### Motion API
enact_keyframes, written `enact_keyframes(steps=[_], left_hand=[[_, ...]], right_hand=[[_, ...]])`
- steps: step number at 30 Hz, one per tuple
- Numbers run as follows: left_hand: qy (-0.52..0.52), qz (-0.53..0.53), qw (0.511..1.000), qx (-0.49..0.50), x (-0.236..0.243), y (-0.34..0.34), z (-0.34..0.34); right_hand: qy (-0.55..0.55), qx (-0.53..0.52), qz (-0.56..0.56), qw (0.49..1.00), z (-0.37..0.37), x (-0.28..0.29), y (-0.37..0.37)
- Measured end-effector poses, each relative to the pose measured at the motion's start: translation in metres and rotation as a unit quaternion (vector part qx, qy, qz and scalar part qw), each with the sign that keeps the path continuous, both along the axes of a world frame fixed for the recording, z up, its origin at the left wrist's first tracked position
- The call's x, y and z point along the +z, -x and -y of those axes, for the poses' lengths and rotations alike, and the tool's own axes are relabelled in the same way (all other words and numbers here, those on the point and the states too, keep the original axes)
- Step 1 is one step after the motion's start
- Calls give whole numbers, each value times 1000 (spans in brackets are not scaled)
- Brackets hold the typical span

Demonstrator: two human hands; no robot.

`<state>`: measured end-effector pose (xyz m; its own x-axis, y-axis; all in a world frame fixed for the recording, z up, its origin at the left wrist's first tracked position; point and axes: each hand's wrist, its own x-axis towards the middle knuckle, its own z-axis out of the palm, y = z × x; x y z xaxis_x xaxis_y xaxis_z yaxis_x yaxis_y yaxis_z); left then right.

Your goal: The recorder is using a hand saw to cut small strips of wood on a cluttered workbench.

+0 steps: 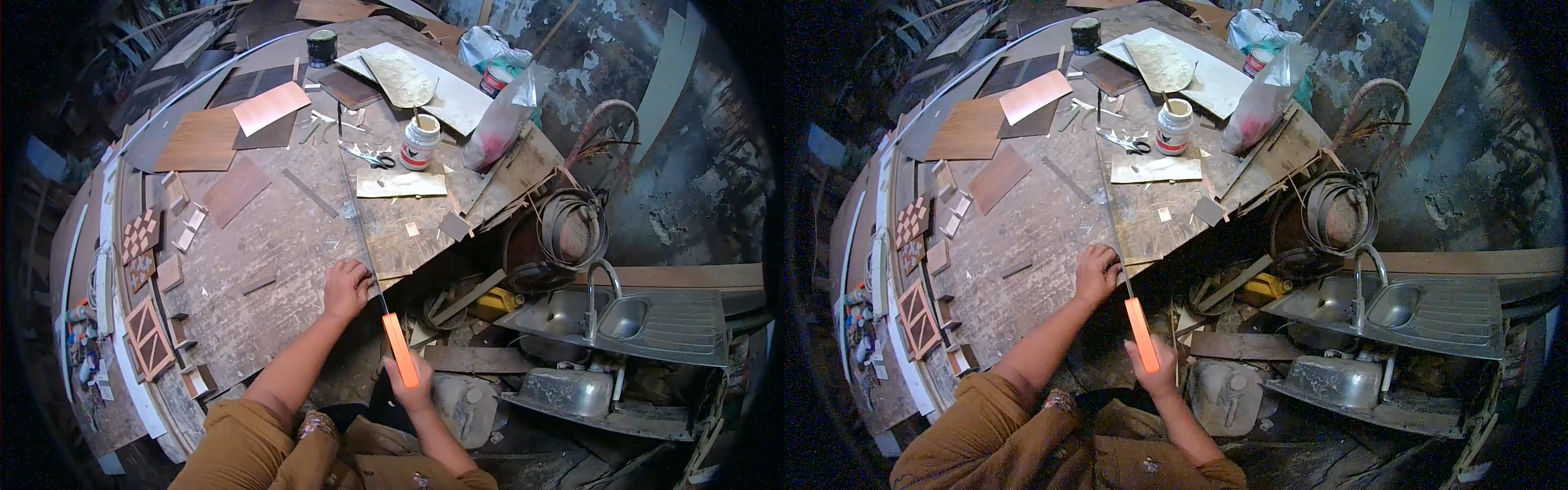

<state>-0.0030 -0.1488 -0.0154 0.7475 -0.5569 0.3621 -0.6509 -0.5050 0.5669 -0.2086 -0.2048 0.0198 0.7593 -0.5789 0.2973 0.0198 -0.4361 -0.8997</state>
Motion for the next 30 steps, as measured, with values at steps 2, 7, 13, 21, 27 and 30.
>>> enact_keyframes(steps=[2, 7, 13, 21, 27, 30], left_hand=[[10, -3, 1000, 5, -1, 0, -1], [-3, -1, 1000, 0, -1, 5, -5], [22, -23, 999, 20, -3, 1, 3], [13, -9, 999, 31, -5, -3, 0], [1, -14, 1000, 9, -2, -1, 3], [-4, -4, 1000, 18, -4, 0, -2]], right_hand=[[-41, 1, -3, 999, 0, 8, -4], [-80, 0, -20, 997, -7, 7, 7], [-106, -6, -40, 994, 3, 11, -14], [38, 23, -43, 998, -11, 10, 72], [10, -5, -37, 999, -2, -10, 27], [-39, 6, -18, 999, -1, 3, 5]])
